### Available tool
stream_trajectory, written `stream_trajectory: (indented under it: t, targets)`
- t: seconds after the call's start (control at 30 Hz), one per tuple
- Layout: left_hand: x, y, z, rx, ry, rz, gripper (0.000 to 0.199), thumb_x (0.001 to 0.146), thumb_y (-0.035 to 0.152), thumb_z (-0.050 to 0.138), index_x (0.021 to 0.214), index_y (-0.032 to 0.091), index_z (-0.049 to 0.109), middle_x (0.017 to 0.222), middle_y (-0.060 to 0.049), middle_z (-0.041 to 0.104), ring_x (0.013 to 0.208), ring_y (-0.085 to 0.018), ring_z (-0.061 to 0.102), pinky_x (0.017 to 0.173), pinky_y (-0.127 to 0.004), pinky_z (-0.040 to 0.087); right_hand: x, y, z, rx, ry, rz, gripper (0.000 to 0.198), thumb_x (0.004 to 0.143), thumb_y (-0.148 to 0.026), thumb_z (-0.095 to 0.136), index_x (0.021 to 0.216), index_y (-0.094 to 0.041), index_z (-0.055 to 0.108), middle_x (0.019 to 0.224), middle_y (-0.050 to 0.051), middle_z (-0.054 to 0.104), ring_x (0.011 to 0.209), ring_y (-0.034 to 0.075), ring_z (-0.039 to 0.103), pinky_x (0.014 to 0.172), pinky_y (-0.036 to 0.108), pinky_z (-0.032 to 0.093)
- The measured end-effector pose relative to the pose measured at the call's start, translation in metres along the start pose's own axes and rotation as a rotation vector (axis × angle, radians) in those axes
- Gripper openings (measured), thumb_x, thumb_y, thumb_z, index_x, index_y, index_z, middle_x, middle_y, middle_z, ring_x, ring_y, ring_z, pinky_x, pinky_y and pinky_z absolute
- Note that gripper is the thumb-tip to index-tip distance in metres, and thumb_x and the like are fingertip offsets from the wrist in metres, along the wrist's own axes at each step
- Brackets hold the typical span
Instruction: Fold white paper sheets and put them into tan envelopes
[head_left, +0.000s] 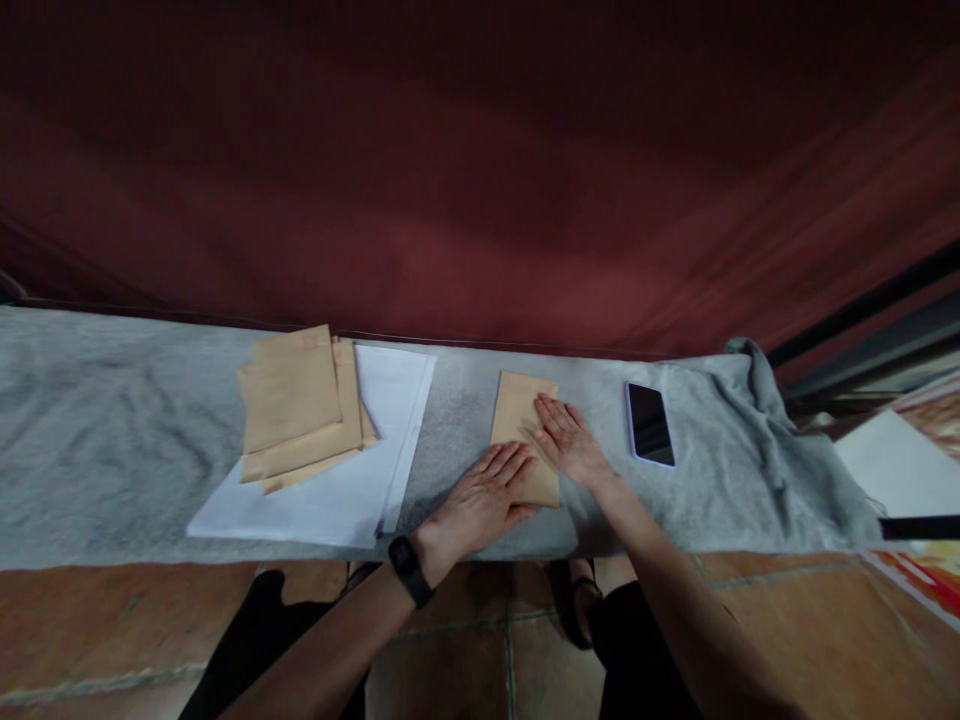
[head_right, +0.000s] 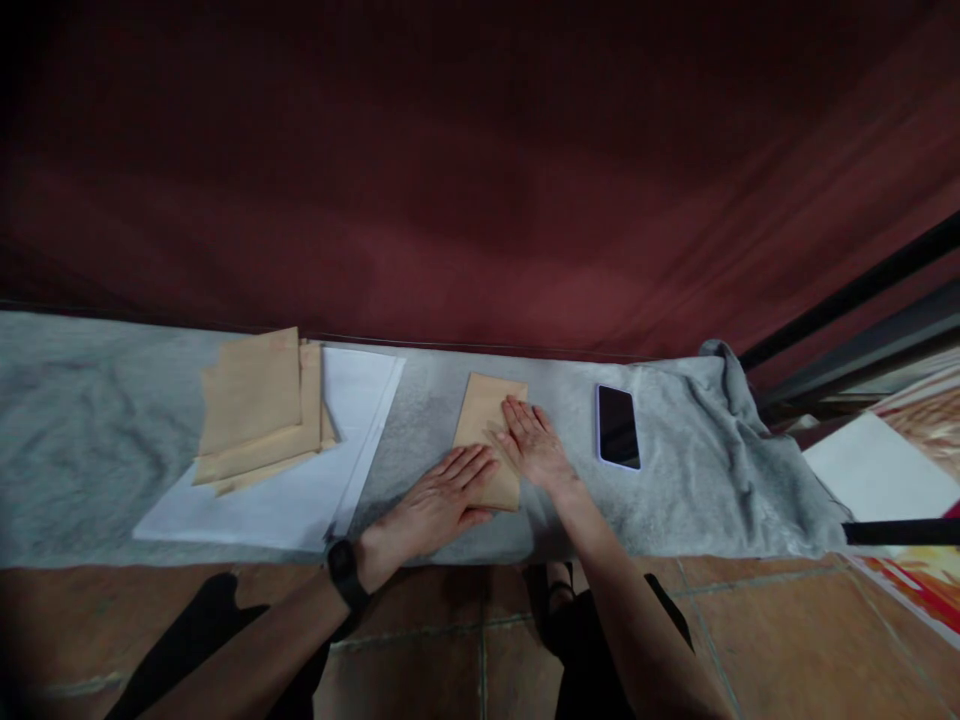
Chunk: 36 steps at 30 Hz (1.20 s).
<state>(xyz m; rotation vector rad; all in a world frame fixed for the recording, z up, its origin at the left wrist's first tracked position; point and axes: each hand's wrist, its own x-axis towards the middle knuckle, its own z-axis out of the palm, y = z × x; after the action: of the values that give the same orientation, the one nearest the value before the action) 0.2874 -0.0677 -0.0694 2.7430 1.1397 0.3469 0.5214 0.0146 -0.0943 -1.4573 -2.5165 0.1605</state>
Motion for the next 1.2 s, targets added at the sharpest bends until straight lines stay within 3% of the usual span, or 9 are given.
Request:
stream_trajectory:
  t: [0.2, 0.43, 0.8, 0.97, 1.2]
  targets:
    - [0.002, 0.000, -0.003, -0.050, -0.017, -0.022, 0.059, 0.103, 0.049, 0.045, 0.153, 0.018, 0.039, 0.163, -0.011, 0.037, 0.154, -0.023, 0.028, 0.127, -0.041, 0.021, -0.008, -0.006, -0.003, 0.039, -0.028, -0.046, 0.063, 0.108, -0.048, 0.029, 0.163, -0.022, 0.016, 0.168, 0.009, 0.025, 0.155, 0.023, 0.025, 0.127, 0.051, 0.022]
    - [0.003, -0.009, -0.004, -0.104, -0.030, -0.017, 0.061, 0.103, 0.042, 0.047, 0.158, 0.021, 0.030, 0.162, -0.010, 0.040, 0.152, -0.021, 0.032, 0.126, -0.041, 0.024, -0.016, -0.017, -0.007, 0.037, -0.057, -0.064, 0.063, 0.108, -0.049, 0.027, 0.163, -0.020, 0.019, 0.168, 0.009, 0.026, 0.155, 0.022, 0.024, 0.128, 0.049, 0.021]
    - [0.002, -0.015, -0.005, -0.135, -0.056, -0.024, 0.058, 0.102, 0.042, 0.050, 0.155, 0.021, 0.037, 0.161, -0.009, 0.041, 0.151, -0.020, 0.034, 0.126, -0.042, 0.027, -0.034, -0.030, -0.014, 0.084, -0.103, -0.188, 0.058, 0.109, -0.042, 0.030, 0.162, -0.022, 0.021, 0.167, 0.008, 0.027, 0.154, 0.018, 0.027, 0.128, 0.048, 0.022]
    - [-0.003, -0.024, -0.011, -0.204, -0.065, -0.006, 0.067, 0.098, 0.040, 0.059, 0.158, 0.028, 0.032, 0.163, -0.006, 0.038, 0.153, -0.019, 0.030, 0.126, -0.041, 0.028, -0.045, -0.033, -0.021, 0.136, -0.113, -0.234, 0.063, 0.107, -0.043, 0.038, 0.163, -0.022, 0.018, 0.166, 0.009, 0.028, 0.154, 0.020, 0.027, 0.128, 0.049, 0.023]
    - [-0.004, -0.030, -0.020, -0.306, -0.048, -0.008, 0.064, 0.094, 0.026, 0.064, 0.154, 0.029, 0.040, 0.159, -0.004, 0.046, 0.149, -0.017, 0.037, 0.123, -0.038, 0.035, -0.058, -0.042, -0.030, 0.181, -0.170, -0.287, 0.073, 0.103, -0.048, 0.047, 0.163, -0.019, 0.016, 0.167, 0.012, 0.026, 0.154, 0.023, 0.026, 0.128, 0.052, 0.022]
